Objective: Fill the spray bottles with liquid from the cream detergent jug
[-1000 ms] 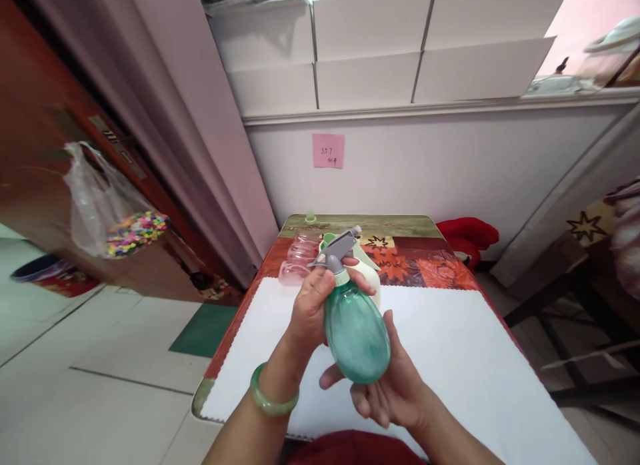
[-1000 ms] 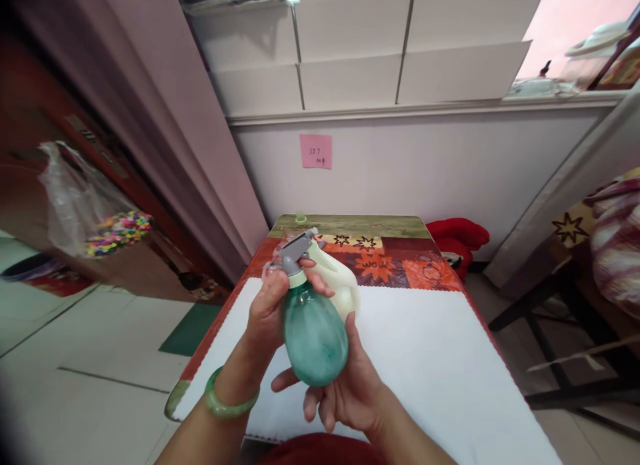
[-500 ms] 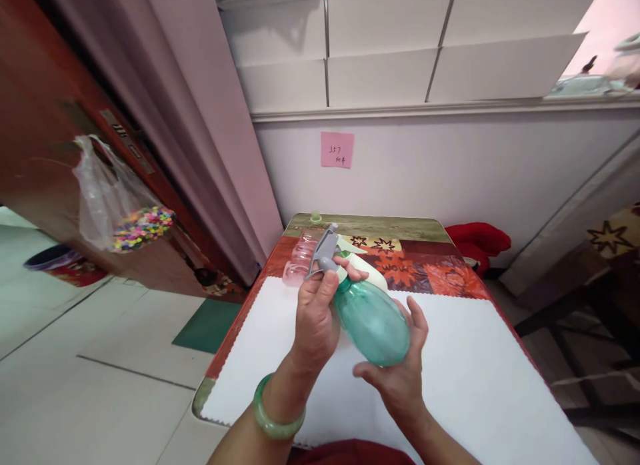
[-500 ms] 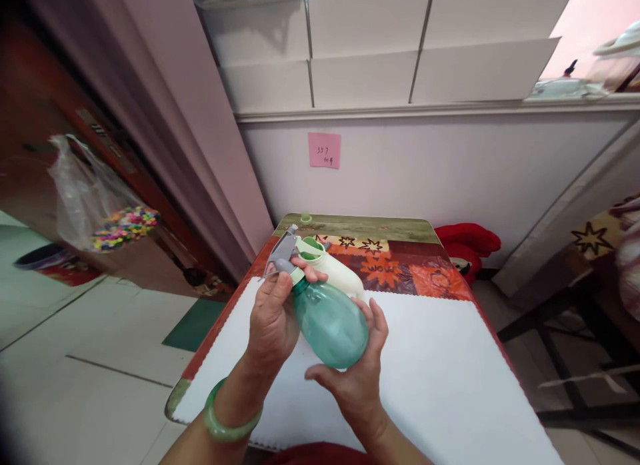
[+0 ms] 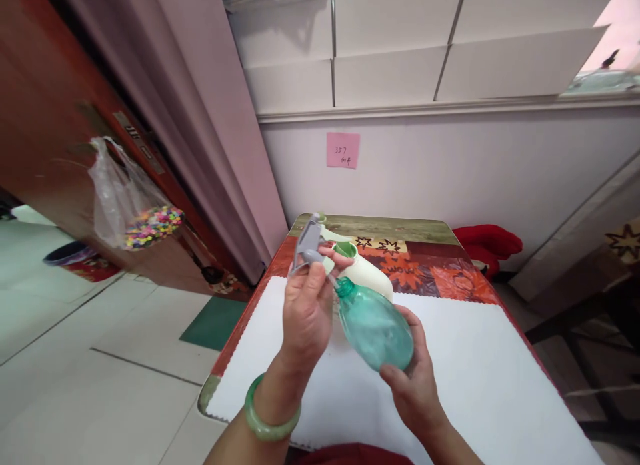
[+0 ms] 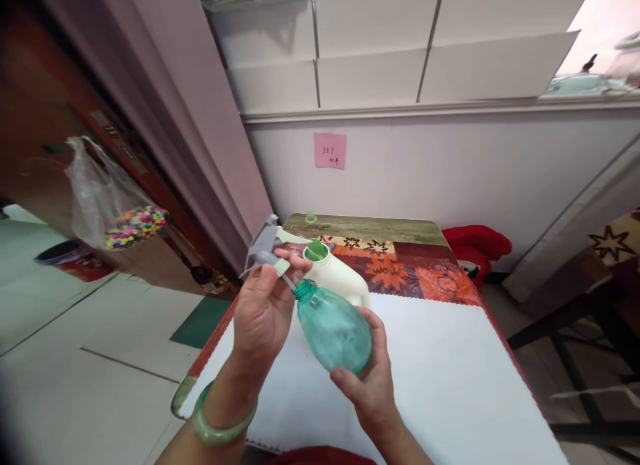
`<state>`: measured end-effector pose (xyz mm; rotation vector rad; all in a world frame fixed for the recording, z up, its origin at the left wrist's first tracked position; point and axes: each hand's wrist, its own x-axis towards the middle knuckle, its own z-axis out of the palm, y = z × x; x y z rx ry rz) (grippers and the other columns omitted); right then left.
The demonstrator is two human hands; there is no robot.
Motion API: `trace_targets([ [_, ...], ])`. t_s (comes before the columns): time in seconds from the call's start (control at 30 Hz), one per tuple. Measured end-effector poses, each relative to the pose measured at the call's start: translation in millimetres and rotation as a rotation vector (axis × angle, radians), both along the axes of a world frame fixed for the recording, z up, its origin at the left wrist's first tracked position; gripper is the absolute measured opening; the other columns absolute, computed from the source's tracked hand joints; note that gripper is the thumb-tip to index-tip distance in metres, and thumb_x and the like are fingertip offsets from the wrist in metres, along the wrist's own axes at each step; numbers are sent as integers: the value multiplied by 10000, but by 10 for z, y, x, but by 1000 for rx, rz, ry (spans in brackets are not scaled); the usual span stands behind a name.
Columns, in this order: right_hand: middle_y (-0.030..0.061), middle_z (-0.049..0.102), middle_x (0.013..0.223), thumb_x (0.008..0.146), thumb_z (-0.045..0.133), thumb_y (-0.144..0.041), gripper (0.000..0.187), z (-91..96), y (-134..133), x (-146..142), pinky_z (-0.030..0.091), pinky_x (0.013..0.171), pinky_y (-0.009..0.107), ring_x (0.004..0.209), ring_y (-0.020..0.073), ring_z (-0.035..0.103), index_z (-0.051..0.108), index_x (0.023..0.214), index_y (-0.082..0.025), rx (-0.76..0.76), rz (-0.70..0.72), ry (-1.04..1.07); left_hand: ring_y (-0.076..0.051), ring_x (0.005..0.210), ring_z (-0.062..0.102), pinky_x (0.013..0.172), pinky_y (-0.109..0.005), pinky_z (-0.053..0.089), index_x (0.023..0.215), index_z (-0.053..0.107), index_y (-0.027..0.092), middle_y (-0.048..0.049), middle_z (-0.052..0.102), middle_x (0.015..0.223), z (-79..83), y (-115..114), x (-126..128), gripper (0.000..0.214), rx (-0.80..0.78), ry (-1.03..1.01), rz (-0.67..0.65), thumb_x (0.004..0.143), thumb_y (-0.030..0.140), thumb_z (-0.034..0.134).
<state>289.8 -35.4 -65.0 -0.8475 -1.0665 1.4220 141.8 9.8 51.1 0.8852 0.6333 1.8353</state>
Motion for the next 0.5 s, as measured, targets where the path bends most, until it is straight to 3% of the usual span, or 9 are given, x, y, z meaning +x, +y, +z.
trace_targets([
  [0.1,118,562,1364,635,838,-532,946,-80,27,57,542,875,408,1167,342,601,385,1428,-285,50,-131,-4,-216,984,703,1041,-450,497,1035,733,207,-62,739,1014,105,70,-174,222,73,-9,68,905,376,667],
  [0.2,112,543,1410,642,842,-491,909,-65,104,165,519,918,403,1224,342,577,415,1417,-282,69,-105,1,-218,969,712,1021,-454,518,1047,718,172,-88,762,1041,184,128,-497,253,112,-72,172,910,376,660],
  [0.3,113,535,1431,655,841,-453,856,5,225,305,507,943,410,1243,346,563,451,1397,-281,106,-115,-66,-181,948,716,1012,-419,530,977,703,173,-62,770,1026,149,157,-964,257,86,-205,275,962,396,575],
  [0.4,108,517,1458,687,828,-437,815,114,388,428,491,976,424,1273,346,543,456,1396,-289,150,-166,-153,-162,929,720,993,-380,542,969,680,169,-59,769,1034,-105,137,-1459,315,57,-311,287,974,446,531],
  [0.5,101,507,1457,695,834,-431,794,272,581,501,485,989,424,1267,336,538,470,1387,-295,209,-222,-250,-164,908,730,967,-387,560,1098,663,177,-79,769,1073,-625,54,-1799,339,-51,-454,107,1006,420,446],
])
